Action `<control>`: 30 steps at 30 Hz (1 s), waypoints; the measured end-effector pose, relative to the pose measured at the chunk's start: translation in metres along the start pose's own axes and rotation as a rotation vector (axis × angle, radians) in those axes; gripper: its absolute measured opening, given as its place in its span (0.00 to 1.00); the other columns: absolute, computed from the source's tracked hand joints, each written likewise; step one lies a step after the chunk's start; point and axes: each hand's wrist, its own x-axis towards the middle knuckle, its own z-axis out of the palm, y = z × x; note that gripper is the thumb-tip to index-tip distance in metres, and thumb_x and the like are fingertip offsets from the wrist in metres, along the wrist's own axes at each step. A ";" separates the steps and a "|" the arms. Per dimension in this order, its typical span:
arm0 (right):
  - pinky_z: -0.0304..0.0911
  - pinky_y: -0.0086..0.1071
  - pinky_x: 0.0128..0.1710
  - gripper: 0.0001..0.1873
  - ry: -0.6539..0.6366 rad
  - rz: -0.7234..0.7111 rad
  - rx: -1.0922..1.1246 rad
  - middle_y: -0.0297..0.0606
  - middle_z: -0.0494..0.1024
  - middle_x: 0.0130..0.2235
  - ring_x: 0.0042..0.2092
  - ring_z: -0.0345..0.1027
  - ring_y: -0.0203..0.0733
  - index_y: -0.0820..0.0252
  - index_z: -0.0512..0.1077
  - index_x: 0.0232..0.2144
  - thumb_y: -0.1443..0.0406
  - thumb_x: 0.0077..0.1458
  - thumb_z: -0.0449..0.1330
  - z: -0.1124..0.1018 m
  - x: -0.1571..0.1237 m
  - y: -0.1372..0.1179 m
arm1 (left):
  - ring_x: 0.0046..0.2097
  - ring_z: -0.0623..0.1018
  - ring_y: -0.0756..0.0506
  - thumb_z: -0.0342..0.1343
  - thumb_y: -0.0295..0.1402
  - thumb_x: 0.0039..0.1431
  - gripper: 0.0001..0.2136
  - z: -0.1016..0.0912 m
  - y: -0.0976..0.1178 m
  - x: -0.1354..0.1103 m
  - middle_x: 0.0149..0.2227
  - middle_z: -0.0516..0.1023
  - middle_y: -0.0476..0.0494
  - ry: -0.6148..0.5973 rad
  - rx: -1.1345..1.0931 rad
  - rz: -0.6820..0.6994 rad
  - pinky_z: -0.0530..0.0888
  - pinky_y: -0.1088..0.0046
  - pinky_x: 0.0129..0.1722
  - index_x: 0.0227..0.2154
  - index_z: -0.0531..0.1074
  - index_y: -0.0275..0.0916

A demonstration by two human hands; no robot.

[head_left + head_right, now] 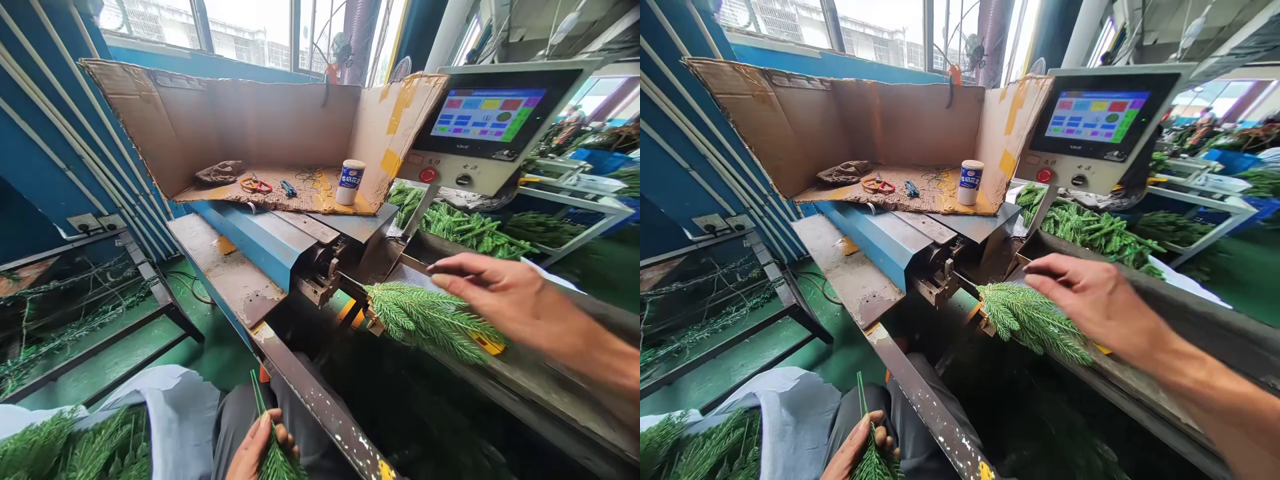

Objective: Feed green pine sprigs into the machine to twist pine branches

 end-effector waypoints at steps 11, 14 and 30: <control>0.59 0.34 0.28 0.18 0.027 0.098 -0.218 0.39 0.74 0.31 0.32 0.69 0.46 0.57 0.67 0.38 0.55 0.61 0.42 0.104 -0.024 0.055 | 0.26 0.77 0.44 0.69 0.39 0.37 0.15 -0.023 0.003 0.000 0.19 0.75 0.49 -0.058 -0.052 -0.016 0.75 0.63 0.33 0.28 0.75 0.38; 0.50 0.32 0.23 0.17 0.003 0.207 -0.424 0.39 0.74 0.26 0.25 0.67 0.45 0.58 0.65 0.41 0.56 0.64 0.41 0.112 -0.032 0.053 | 0.24 0.76 0.46 0.68 0.38 0.40 0.14 -0.019 0.004 0.000 0.19 0.74 0.49 -0.043 -0.040 -0.043 0.74 0.63 0.35 0.29 0.75 0.36; 0.42 0.32 0.22 0.10 0.132 -0.038 -0.705 0.38 0.74 0.26 0.25 0.67 0.46 0.57 0.63 0.42 0.59 0.63 0.47 0.099 -0.022 0.048 | 0.26 0.77 0.46 0.67 0.38 0.42 0.14 -0.025 0.017 -0.008 0.20 0.74 0.49 -0.080 -0.070 -0.063 0.74 0.68 0.32 0.31 0.73 0.37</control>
